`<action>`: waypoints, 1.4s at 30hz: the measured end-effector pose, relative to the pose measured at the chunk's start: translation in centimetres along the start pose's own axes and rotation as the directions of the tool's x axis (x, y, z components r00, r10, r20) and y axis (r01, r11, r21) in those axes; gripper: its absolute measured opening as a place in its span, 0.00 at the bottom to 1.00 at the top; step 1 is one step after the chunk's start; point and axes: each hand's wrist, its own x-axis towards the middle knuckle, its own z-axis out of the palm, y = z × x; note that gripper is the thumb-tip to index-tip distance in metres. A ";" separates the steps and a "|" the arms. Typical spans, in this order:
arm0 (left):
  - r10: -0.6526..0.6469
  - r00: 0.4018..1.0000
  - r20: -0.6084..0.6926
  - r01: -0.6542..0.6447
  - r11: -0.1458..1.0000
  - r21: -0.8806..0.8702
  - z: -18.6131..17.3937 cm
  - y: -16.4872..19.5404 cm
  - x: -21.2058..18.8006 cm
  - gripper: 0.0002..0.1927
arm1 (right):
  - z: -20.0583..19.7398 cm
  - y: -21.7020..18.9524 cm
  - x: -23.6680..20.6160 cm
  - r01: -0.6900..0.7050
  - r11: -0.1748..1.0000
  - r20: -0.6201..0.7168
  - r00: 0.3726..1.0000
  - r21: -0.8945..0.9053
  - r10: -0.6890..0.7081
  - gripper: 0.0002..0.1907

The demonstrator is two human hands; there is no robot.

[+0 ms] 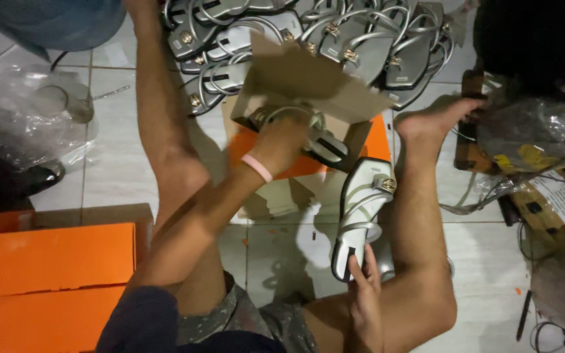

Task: The person sits on the floor and packs a pair of white sandals into an orange shoebox. They place the sandals inside, add a black protective sheet, close the box, and then repeat the process with another pair of sandals.

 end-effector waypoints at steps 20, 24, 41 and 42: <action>0.053 0.998 0.036 -0.063 0.882 0.468 -3.0 -3.3 4.5 0.35 | -0.7 1.0 0.5 0.037 0.998 0.066 0.997 0.052 -0.041 0.31; -0.189 0.948 0.257 0.101 0.942 0.321 -3.0 -3.9 4.1 0.27 | -0.9 1.4 0.8 0.041 0.995 0.058 0.997 0.090 -0.047 0.30; 0.473 0.865 0.167 -0.067 0.439 -0.896 -4.1 3.9 -10.1 0.32 | 2.2 0.2 2.9 0.000 0.934 0.531 0.823 0.356 -0.202 0.26; 0.548 0.830 0.104 -0.181 0.441 -0.879 -4.3 4.8 -11.1 0.31 | 3.1 -0.1 3.7 -0.090 0.886 0.584 0.781 0.455 -0.220 0.23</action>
